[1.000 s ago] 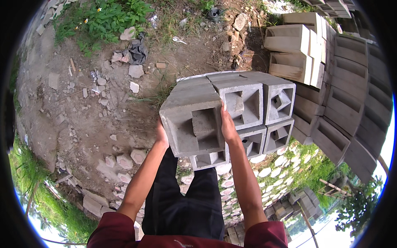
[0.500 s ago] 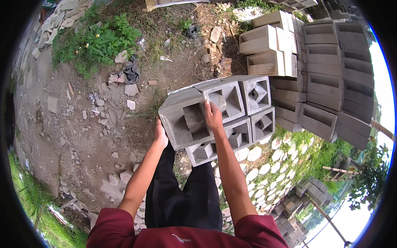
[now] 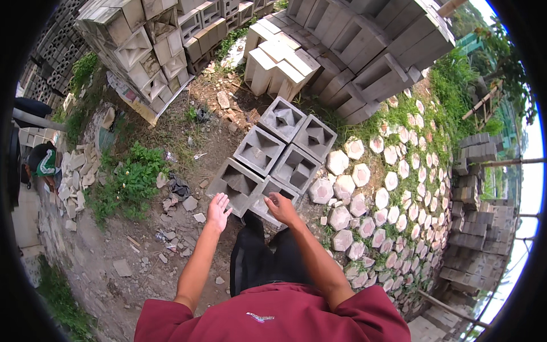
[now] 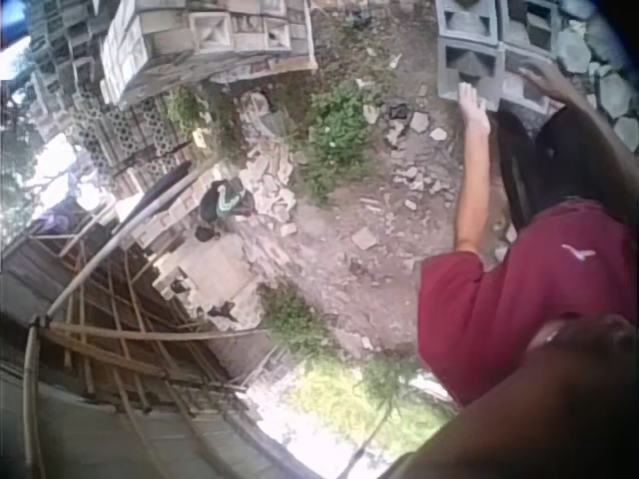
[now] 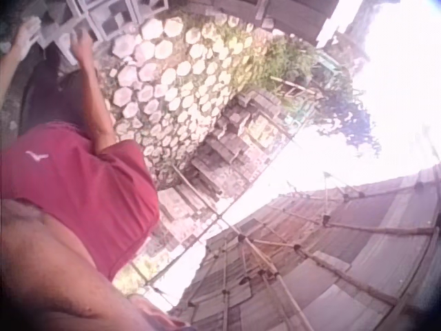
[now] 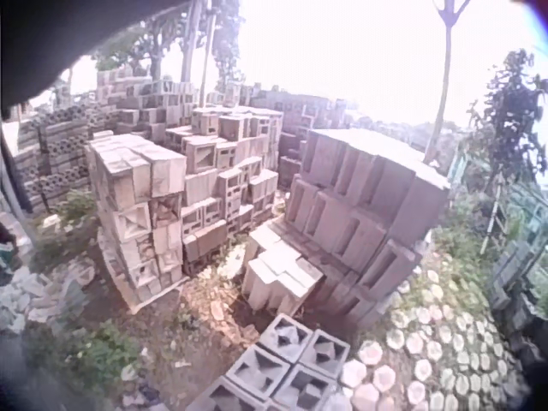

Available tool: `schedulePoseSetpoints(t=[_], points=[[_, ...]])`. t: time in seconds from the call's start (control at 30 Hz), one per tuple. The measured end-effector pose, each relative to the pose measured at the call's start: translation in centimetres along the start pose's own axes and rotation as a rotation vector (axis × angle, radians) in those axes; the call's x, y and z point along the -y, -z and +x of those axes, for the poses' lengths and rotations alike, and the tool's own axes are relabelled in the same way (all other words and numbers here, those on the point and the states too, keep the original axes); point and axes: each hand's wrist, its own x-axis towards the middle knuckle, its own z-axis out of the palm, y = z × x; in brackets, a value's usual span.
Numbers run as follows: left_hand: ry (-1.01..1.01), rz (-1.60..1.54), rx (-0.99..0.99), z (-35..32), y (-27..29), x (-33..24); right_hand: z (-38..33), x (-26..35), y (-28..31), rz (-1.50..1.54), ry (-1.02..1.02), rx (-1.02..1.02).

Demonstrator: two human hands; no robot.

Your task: The person stacks decorative concrete blocks by picking them up one at a time from a large pile and placing them onto a smaller stack on the ground.

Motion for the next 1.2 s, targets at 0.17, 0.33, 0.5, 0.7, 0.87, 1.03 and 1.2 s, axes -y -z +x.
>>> schedulePoseSetpoints(t=[0.17, 0.33, 0.5, 0.7, 0.87, 1.03, 1.2], points=[[0.056, 0.188, 0.153, -3.0, -8.4, 0.6, -6.5, -1.9, 7.2, -0.019, -0.016, -0.098], [0.155, 0.372, 0.332, -5.7, -17.4, 6.5, -14.0, -5.6, 14.2, 0.11, -0.043, -0.327], [0.229, 0.469, 0.588, -9.4, -26.5, 15.5, -24.9, -11.7, 19.3, 0.281, -0.133, -0.501], [0.42, 0.707, 0.698, -12.8, -33.9, 28.3, -36.9, -18.7, 22.2, 0.496, -0.281, -0.898], [0.603, 0.92, 0.991, -18.4, -40.3, 34.3, -42.2, -25.2, 20.5, 0.904, -0.385, -1.245], [0.627, 0.978, 1.003, -18.8, -45.5, 38.9, -42.1, -27.1, 21.5, 1.109, -0.455, -1.34], [0.684, 1.104, 0.982, -17.2, -52.7, 43.5, -39.7, -30.6, 28.4, 1.136, -0.418, -1.412]])
